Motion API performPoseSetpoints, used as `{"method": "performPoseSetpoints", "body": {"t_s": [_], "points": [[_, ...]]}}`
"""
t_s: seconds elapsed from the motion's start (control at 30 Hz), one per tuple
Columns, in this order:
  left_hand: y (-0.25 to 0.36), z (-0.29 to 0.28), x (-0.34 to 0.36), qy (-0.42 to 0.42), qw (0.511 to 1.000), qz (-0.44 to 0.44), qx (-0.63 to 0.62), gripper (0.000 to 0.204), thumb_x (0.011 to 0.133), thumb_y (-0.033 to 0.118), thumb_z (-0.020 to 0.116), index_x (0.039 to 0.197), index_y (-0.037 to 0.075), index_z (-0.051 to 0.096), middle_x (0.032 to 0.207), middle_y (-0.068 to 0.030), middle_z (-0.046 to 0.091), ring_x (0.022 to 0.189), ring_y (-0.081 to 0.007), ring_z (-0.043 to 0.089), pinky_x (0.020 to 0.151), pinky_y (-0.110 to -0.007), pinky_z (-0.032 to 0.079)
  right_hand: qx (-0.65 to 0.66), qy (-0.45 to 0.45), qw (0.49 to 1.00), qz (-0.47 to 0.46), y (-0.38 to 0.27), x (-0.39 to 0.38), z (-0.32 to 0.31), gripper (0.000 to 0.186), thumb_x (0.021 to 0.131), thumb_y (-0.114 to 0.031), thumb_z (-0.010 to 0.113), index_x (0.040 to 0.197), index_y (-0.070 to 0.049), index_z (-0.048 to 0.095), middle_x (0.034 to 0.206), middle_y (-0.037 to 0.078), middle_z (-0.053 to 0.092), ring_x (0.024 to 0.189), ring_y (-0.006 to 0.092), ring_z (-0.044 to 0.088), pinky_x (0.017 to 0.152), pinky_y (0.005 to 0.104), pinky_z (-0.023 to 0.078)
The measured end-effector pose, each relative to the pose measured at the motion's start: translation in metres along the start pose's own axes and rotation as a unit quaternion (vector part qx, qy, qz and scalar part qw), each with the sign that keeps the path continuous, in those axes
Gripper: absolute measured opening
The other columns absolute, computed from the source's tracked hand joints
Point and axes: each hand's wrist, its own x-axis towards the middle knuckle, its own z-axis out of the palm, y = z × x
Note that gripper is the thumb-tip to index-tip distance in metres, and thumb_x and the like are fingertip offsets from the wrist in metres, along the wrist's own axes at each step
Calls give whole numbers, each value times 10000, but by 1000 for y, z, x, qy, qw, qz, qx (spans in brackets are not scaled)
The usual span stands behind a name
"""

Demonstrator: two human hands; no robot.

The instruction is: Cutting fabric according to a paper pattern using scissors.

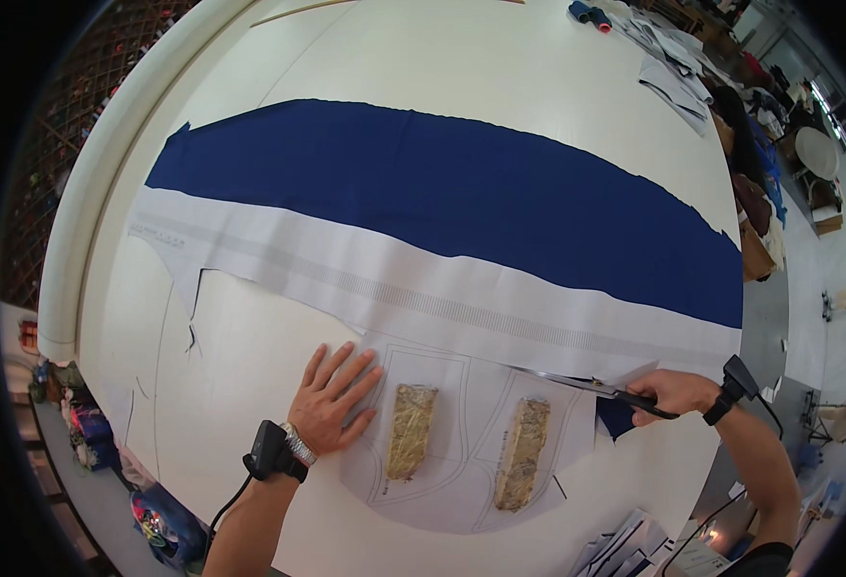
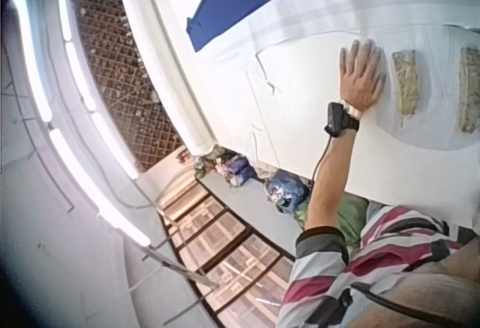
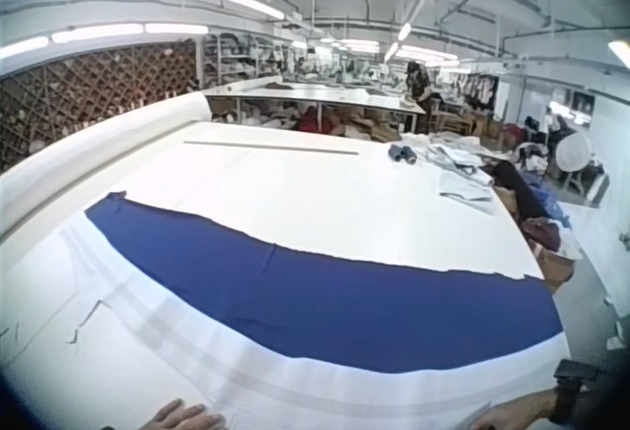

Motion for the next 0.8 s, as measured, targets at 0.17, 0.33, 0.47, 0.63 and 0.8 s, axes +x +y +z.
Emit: {"method": "performPoseSetpoints", "body": {"t_s": [0.17,0.33,0.47,0.63,0.8], "points": [[0,-2,0,3,1000,3,5,641,929,298,725,1540,160,590,1681,-105,468,1600,-354,345,1331,-591,183,-28,2,1000,-14,-6,13,3,453,897,-453,857,803,-85,609,666,-33,483,645,138,458,624,333,362],[-1,-2,-2,0,1000,-1,7,645,935,298,727,1550,172,580,1687,-91,461,1604,-341,338,1335,-587,180,-6,-5,1000,4,-8,17,1,474,894,-489,859,800,-96,611,664,-42,480,635,133,441,612,336,344],[-1,-1,0,3,1000,1,-4,668,949,309,722,1583,201,541,1702,-51,437,1603,-314,342,1336,-578,192,-3,-2,1000,-25,-6,19,-1,470,909,-493,848,796,-108,602,658,-52,470,626,131,424,603,336,329],[-1,-2,-1,5,1000,0,-2,670,942,308,729,1578,198,548,1701,-58,440,1605,-323,338,1338,-576,184,-28,-7,1000,-8,-31,27,-1,467,913,-503,841,794,-122,599,652,-58,467,621,121,424,591,324,318],[-1,-1,-3,-1,1000,-6,0,661,957,321,720,1584,219,539,1705,-43,432,1606,-310,336,1341,-573,187,12,-28,999,38,-46,29,-4,477,902,-536,849,799,-136,609,629,-75,489,574,93,435,557,294,306]]}}
